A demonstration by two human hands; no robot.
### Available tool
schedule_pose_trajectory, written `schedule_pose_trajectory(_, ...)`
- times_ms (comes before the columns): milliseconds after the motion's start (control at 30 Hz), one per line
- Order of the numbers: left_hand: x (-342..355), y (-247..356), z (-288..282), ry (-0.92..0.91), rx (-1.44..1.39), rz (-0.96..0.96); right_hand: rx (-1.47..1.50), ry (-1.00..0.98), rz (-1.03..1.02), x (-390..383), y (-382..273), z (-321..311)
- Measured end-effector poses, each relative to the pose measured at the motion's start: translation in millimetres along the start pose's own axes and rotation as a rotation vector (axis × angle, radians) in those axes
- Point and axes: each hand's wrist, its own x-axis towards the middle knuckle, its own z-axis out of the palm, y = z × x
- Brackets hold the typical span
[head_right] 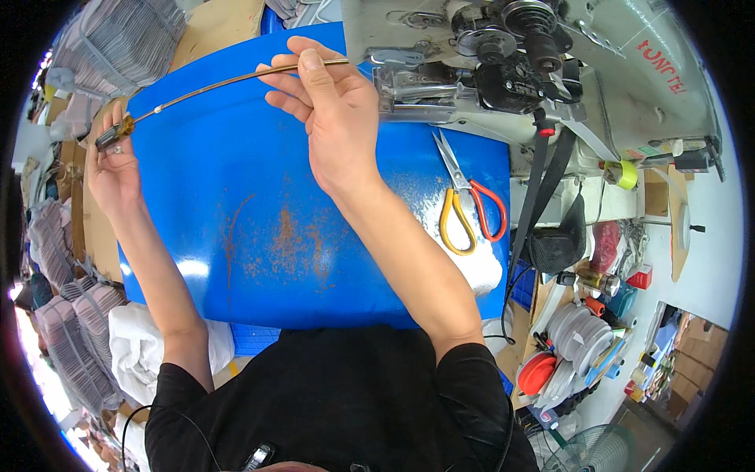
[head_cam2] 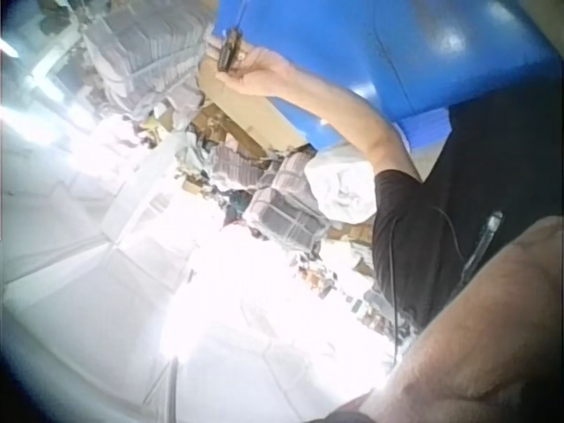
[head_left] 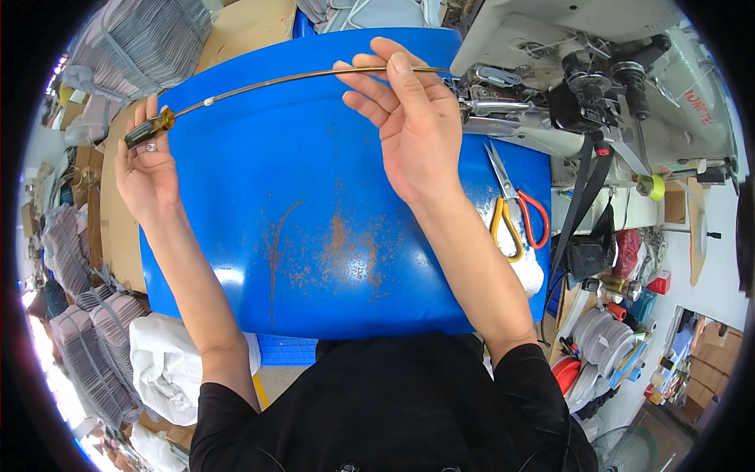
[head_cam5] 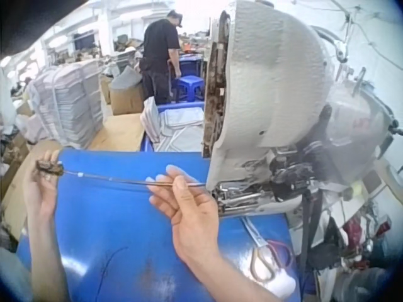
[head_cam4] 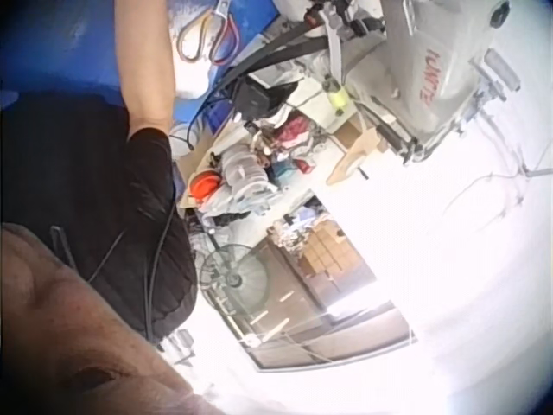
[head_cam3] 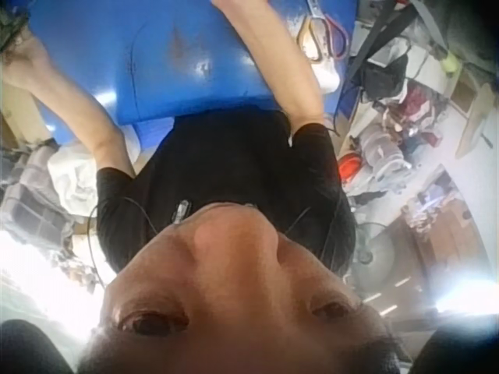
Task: Adjusting and repairing a sewing machine part using a screwdriver and scissors.
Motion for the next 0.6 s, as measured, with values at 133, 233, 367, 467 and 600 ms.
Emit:
schedule_pose_trajectory(133,13.4,-1.7,-3.4,-0.065,-0.309,-0.069,0.022,0.000,-0.013,0.5,0.9,-1.3)
schedule_pose_trajectory(233,24.4,11.2,-15.2,-0.010,-0.575,-0.200,0.038,-0.009,-0.019,1.6,3.0,1.2)
schedule_pose_trajectory(367,37.6,18.2,-23.4,0.013,-0.665,-0.370,0.021,0.009,-0.017,-0.1,1.3,2.5)
schedule_pose_trajectory(467,40.6,18.9,-1.4,0.175,-0.782,-0.348,0.025,0.007,-0.013,-1.0,1.1,2.4)
schedule_pose_trajectory(600,42.2,12.2,21.5,0.174,-0.878,-0.187,0.063,0.019,-0.026,-0.2,-1.0,2.8)
